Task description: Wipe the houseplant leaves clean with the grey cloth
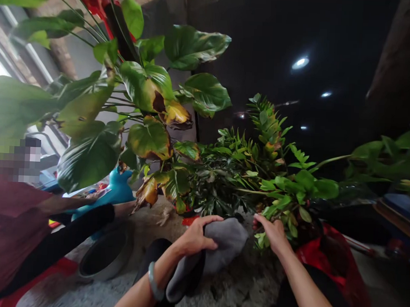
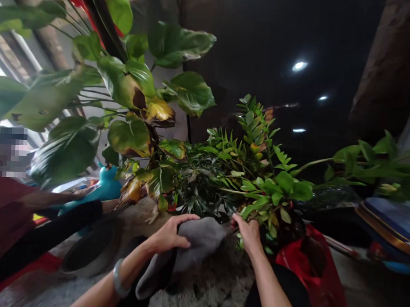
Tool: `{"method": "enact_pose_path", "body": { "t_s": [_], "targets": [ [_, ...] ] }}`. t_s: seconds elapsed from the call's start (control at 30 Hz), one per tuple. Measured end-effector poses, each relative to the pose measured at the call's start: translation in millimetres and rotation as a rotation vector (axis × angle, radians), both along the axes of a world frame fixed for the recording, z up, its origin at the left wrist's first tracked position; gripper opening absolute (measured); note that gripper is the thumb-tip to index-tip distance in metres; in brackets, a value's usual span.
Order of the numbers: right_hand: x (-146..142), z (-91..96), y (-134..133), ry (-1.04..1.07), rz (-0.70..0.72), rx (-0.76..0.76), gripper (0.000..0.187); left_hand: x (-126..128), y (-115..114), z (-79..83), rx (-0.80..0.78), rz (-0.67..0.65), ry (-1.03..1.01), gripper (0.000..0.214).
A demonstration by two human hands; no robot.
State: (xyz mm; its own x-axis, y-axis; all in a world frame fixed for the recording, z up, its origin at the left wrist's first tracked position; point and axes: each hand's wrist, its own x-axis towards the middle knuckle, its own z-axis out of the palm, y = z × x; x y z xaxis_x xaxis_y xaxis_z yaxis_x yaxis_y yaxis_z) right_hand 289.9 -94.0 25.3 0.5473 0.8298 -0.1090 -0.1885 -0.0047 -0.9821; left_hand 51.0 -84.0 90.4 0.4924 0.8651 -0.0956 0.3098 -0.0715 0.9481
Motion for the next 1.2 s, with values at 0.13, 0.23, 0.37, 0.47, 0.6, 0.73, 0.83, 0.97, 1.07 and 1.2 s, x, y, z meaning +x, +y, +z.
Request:
{"method": "enact_pose_path", "body": {
  "t_s": [0.13,0.23,0.37,0.47,0.6,0.73,0.83,0.97,1.07,1.2],
  "targets": [
    [-0.7,-2.1,0.6,0.013,0.03,-0.001,0.022,-9.6,4.2,42.9,0.019,0.104,-0.176,0.067],
    [-2.7,-1.5,2.7,0.002,0.03,0.014,0.024,9.1,24.2,61.0,0.158,0.286,-0.317,0.068],
    [-3.4,-1.2,3.7,-0.022,0.009,0.016,0.023,34.9,33.5,34.2,0.19,0.348,-0.243,0.062],
    [-1.7,-1.8,2.7,-0.026,0.006,-0.001,0.019,27.2,18.3,11.3,0.097,0.221,-0.083,0.058],
    [-0.9,-1.1,1.7,-0.006,0.028,-0.008,0.017,2.3,3.6,29.7,-0.046,0.112,-0.076,0.063],
    [-4.5,1.9,2.7,-0.003,0.048,0.023,0.02,12.1,18.4,67.4,0.093,0.255,-0.247,0.07],
    [-6.5,2.9,4.5,0.001,0.045,0.037,0.02,34.9,32.1,62.6,0.216,0.356,-0.314,0.068],
    [-3.5,0.2,5.0,0.009,0.033,0.019,0.018,37.1,22.8,21.2,0.116,0.241,-0.113,0.058],
    [-0.2,-3.3,3.8,0.002,0.033,-0.004,0.019,14.2,0.2,12.2,-0.06,0.072,-0.029,0.061],
    [-1.2,-4.4,2.9,-0.017,0.018,-0.003,0.021,-5.5,-10.1,48.8,-0.021,0.135,-0.124,0.064]
  ]
}}
